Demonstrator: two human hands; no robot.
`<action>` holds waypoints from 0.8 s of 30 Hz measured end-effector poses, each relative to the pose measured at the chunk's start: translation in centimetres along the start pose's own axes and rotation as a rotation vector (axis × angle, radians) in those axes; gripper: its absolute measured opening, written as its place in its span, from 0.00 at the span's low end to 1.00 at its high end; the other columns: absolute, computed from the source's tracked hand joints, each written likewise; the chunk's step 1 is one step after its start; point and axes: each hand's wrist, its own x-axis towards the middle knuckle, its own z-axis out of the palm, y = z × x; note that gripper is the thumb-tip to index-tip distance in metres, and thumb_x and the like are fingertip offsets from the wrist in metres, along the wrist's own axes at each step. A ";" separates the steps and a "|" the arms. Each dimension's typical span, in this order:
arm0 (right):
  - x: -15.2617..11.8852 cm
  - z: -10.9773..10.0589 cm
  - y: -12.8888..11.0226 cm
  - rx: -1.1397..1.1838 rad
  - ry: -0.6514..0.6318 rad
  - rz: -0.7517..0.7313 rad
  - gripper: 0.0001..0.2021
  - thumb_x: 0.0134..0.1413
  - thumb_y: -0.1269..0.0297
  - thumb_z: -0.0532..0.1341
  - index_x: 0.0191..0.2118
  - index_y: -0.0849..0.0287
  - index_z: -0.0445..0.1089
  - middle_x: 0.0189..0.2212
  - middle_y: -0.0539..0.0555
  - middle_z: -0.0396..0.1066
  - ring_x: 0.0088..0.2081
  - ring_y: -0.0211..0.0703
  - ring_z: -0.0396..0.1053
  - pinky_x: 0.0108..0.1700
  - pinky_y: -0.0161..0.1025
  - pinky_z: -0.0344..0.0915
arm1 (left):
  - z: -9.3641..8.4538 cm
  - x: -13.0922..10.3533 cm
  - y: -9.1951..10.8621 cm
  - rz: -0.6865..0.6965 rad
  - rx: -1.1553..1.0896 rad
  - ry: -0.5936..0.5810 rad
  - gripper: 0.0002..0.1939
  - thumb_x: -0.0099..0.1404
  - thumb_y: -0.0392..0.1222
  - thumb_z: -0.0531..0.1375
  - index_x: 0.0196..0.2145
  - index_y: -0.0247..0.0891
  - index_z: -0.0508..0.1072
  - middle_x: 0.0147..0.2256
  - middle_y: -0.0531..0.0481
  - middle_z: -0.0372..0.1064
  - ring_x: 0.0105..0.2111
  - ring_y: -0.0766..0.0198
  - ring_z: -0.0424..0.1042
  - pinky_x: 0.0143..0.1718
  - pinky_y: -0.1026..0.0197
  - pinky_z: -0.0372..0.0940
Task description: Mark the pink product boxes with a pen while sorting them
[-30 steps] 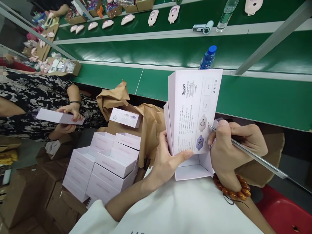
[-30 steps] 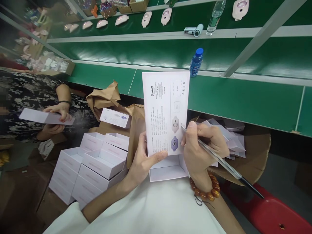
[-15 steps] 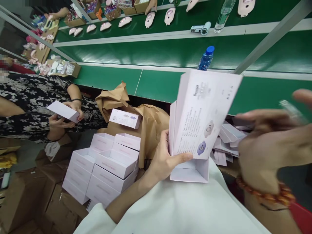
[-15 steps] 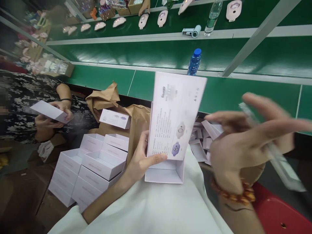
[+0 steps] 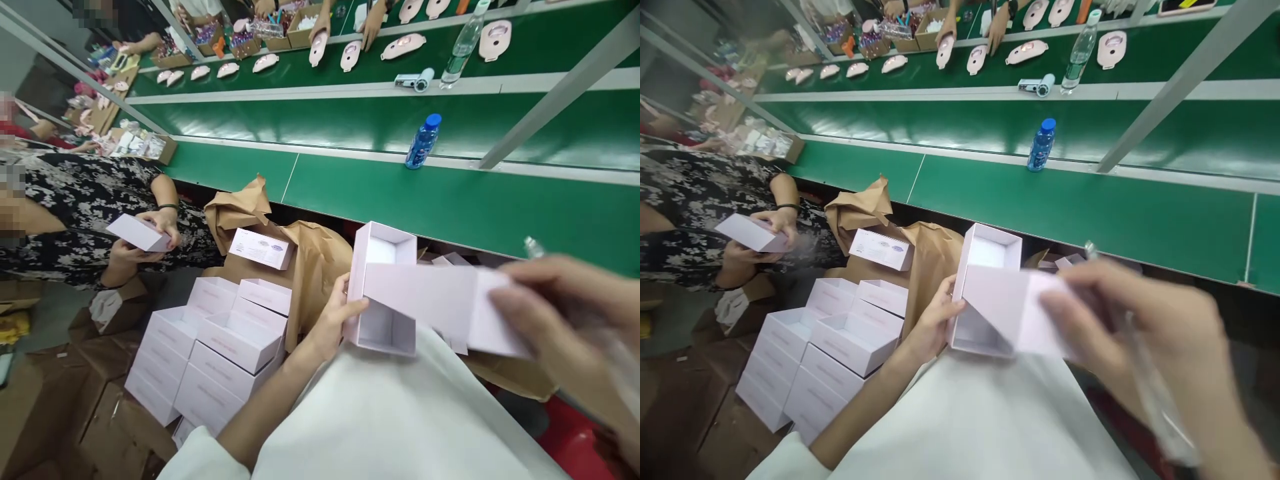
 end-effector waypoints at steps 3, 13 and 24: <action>-3.5 3.2 -1.4 -0.059 -0.145 -0.306 0.14 0.82 0.52 0.72 0.40 0.49 0.80 0.20 0.44 0.71 0.17 0.36 0.65 0.18 0.39 0.59 | -0.1 0.8 0.5 -0.041 -0.103 0.079 0.42 0.55 0.50 0.80 0.64 0.47 0.72 0.58 0.46 0.84 0.67 0.39 0.80 0.70 0.43 0.69; -7.8 9.4 3.0 -0.096 -0.009 -0.484 0.06 0.79 0.69 0.74 0.46 0.52 0.79 0.24 0.43 0.73 0.24 0.38 0.63 0.30 0.43 0.60 | -0.1 2.4 1.1 -0.043 -0.040 -0.176 0.58 0.53 0.49 0.81 0.76 0.51 0.62 0.58 0.46 0.85 0.66 0.37 0.82 0.66 0.42 0.72; -10.7 9.0 7.9 0.118 0.275 0.541 0.20 0.75 0.51 0.76 0.65 0.50 0.85 0.60 0.60 0.90 0.53 0.55 0.89 0.52 0.50 0.87 | 2.4 5.9 1.1 -0.020 0.210 -0.071 0.62 0.49 0.60 0.88 0.72 0.49 0.61 0.72 0.36 0.76 0.76 0.34 0.75 0.76 0.38 0.71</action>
